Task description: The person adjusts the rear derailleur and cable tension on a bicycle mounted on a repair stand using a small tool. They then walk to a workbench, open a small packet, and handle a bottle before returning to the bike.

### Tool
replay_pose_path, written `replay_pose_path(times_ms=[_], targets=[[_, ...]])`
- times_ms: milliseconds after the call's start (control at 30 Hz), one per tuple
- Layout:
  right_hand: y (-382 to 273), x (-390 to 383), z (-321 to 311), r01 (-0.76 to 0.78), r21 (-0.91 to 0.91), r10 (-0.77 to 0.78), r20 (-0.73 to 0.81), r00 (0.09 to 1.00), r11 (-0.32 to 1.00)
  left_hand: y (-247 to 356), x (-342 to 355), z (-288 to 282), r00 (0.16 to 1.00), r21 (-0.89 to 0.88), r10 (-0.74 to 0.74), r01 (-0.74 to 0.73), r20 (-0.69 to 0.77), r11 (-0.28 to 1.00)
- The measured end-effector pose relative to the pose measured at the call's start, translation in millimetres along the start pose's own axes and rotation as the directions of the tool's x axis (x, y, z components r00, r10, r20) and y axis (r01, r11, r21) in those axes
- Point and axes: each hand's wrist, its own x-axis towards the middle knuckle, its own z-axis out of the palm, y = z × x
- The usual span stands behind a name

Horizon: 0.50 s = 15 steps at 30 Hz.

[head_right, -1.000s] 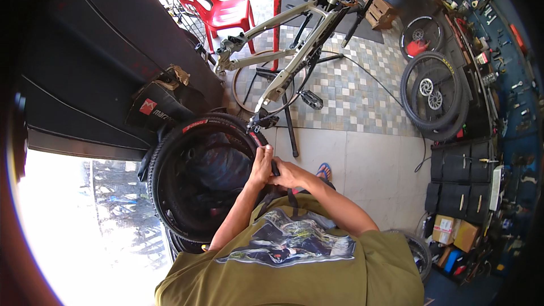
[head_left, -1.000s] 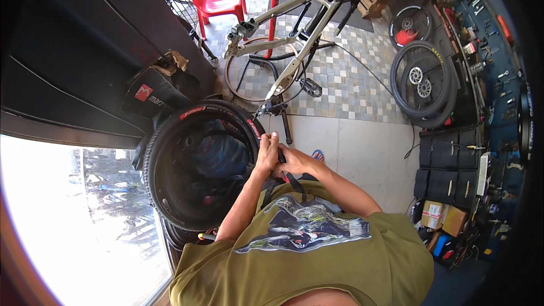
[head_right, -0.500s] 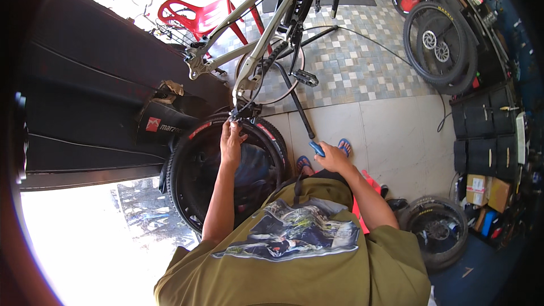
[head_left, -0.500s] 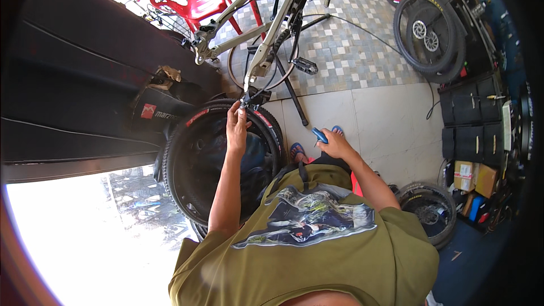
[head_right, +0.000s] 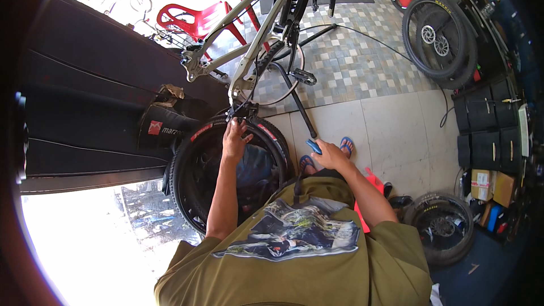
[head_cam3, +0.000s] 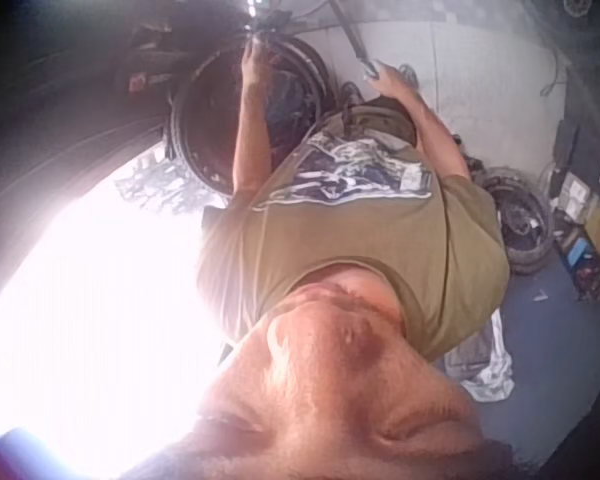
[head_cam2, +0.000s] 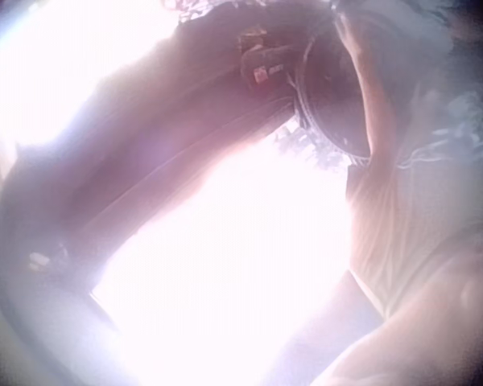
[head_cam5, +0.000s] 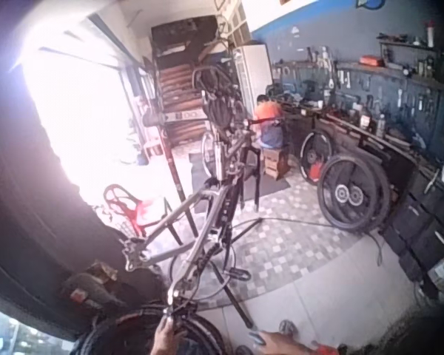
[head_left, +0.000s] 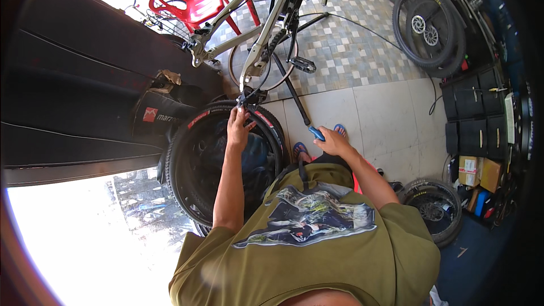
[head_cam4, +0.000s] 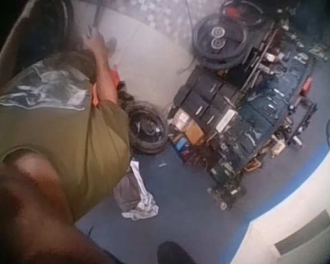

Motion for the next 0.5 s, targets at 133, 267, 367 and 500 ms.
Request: replay_pose_path(times_ms=[133, 267, 367, 500], targets=[[-13, -3, -8, -0.021, 0.011, 0.021, 0.003, 1.0, 1.0, -48, -1, -35, 0.961, 0.213, -0.241, 0.266, -0.136, 0.94], [-12, -15, -10, -0.082, -0.137, 0.078, -0.036, 0.996, 0.987, -54, -11, -14, 0.978, 0.349, -0.063, 0.131, -0.2, 0.928], [-2, -21, -6, -0.074, -0.218, 0.066, -0.041, 0.997, 0.973, -52, 0, -4, 0.988, 0.527, 0.12, -0.051, -0.097, 0.848], [19, -20, 3, -0.096, -0.184, 0.094, -0.02, 0.995, 0.978, -32, -3, 30, 0.979, 0.517, 0.204, -0.162, -0.024, 0.84]])
